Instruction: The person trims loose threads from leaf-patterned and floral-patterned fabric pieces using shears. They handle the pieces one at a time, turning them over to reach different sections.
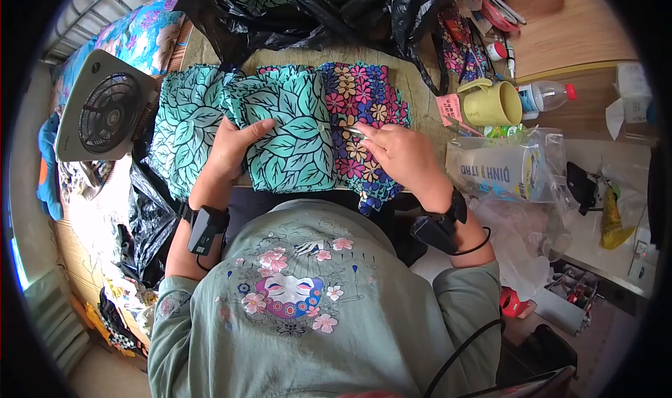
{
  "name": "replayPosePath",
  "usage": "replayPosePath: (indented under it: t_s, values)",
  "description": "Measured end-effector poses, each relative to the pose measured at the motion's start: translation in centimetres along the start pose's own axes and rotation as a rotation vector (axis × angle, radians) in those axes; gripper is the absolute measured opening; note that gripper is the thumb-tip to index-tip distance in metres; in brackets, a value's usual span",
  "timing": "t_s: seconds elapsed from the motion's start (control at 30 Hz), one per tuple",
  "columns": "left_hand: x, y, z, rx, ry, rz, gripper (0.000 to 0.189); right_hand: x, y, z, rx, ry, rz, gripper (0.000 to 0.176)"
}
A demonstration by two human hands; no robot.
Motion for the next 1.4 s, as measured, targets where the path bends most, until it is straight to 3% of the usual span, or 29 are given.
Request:
replayPosePath:
  t_s: [0.27, 0.53, 0.77, 0.9, 1.03, 1.2, 1.4]
  values:
    - [-0.2, -0.3, 0.3, -0.003, -0.012, 0.003, 0.039, -0.5, -0.1, 0.2, 0.008, -0.026, 0.017, 0.032]
    - [0.0, 0.0, -0.1, -0.031, 0.028, 0.006, 0.039, -1.3, 1.2, 2.5, 0.181, -0.274, 0.143, 0.033]
    - [0.1, 0.4, -0.6, -0.030, 0.051, 0.020, 0.039, -2.5, 0.7, 9.3, 0.515, -0.553, 0.519, 0.031]
    - [0.0, 0.1, -0.2, -0.035, 0.036, 0.020, 0.040, -1.9, 0.1, 10.0, 0.345, -0.651, 0.290, 0.036]
    - [0.0, 0.4, -0.4, -0.008, 0.062, 0.027, 0.040, -0.7, -0.4, 10.1, 0.212, -0.734, 0.205, 0.037]
    - [0.0, 0.2, -0.3, 0.016, 0.017, 0.047, 0.040, 0.6, -0.4, 10.1, 0.137, -0.605, 0.339, 0.039]
    - [0.0, 0.2, -0.2, -0.026, 0.041, 0.020, 0.039, 2.4, -0.4, 10.5, 0.179, -0.557, 0.196, 0.035]
Point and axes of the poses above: each hand's wrist, its own x-axis towards the middle knuckle, its own y-axis out of the back of the hand, z = x × y, the point moved 7 cm from there along x, towards the middle knuckle, and after that the axes turned 8 degrees about z, right-handed, at the moved point
